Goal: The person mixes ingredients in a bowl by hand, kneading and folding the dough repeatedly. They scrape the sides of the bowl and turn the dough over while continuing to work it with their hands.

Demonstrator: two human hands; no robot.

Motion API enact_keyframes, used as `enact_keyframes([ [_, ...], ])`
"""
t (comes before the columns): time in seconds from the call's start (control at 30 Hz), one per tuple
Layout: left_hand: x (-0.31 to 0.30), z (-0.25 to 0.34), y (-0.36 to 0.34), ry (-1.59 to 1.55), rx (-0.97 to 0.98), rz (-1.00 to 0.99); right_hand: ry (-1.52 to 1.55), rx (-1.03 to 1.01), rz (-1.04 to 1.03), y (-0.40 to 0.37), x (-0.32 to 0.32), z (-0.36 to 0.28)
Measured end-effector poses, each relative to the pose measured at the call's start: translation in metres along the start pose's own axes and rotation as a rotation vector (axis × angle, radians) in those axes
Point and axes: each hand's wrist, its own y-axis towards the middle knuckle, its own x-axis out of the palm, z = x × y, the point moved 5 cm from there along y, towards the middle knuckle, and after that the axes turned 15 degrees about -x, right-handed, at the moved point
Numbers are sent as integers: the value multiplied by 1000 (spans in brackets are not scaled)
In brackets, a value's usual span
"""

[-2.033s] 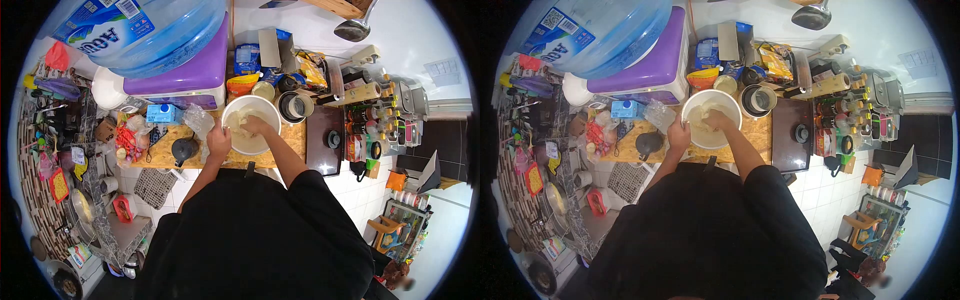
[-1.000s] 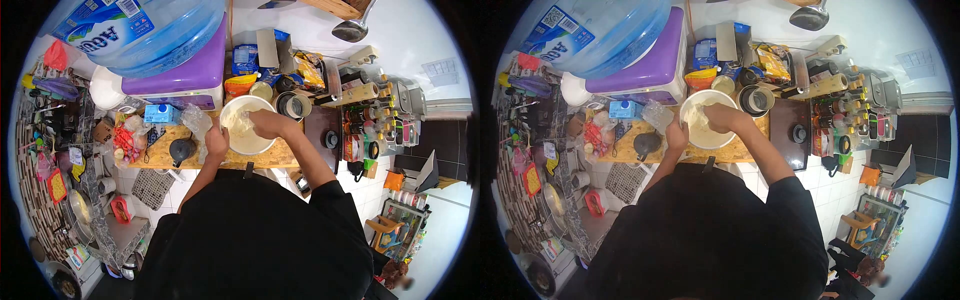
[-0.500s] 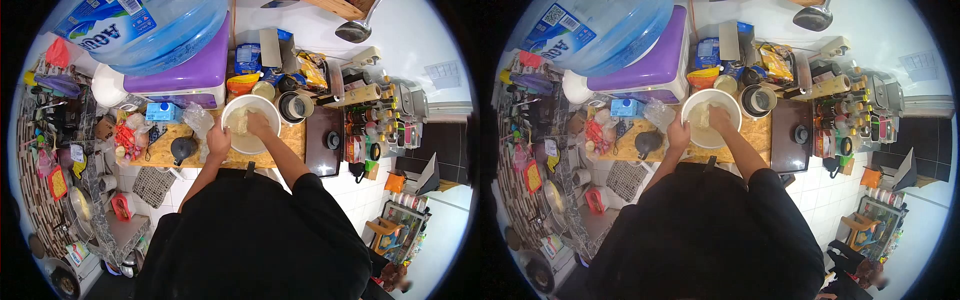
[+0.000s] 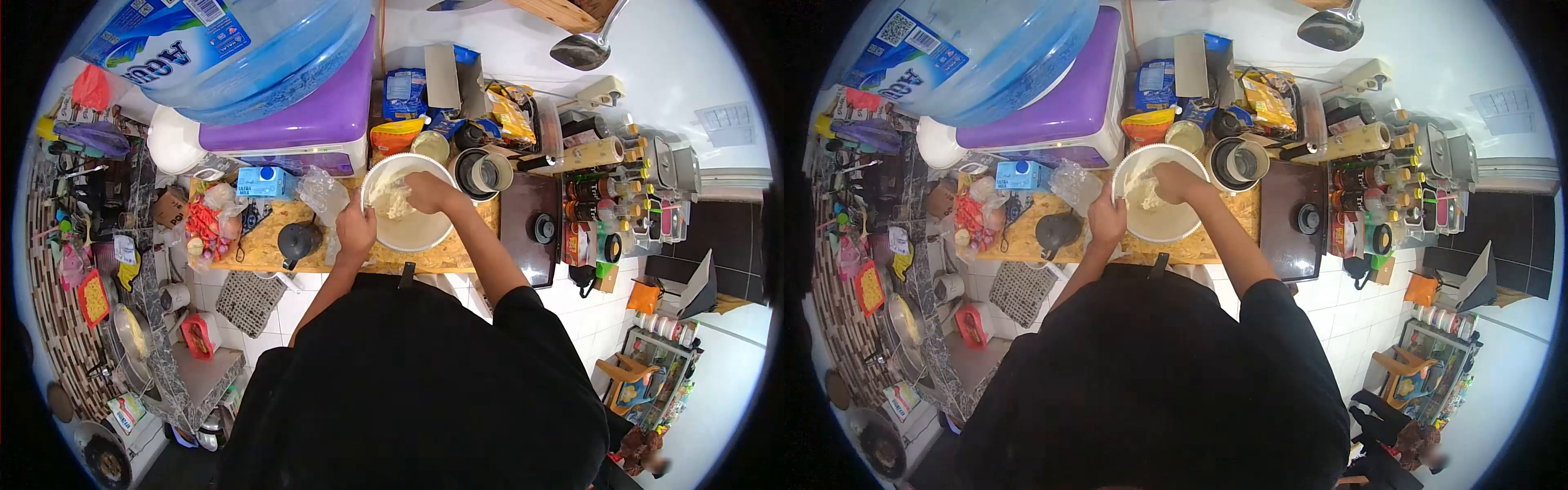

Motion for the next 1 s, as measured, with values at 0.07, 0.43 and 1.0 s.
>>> enact_keyframes([
  [0.07, -3, 4, -1, -24, 27, 4, 35, 18, 12, -1, -5, -3],
  [0.43, -1, 0, 0, 3, 26, 1, -402, 110, 142, 35, 119, 18],
  [1.0, 5, -6, 4, 51, 24, -12, 212, 130, -73, -6, 35, 4],
])
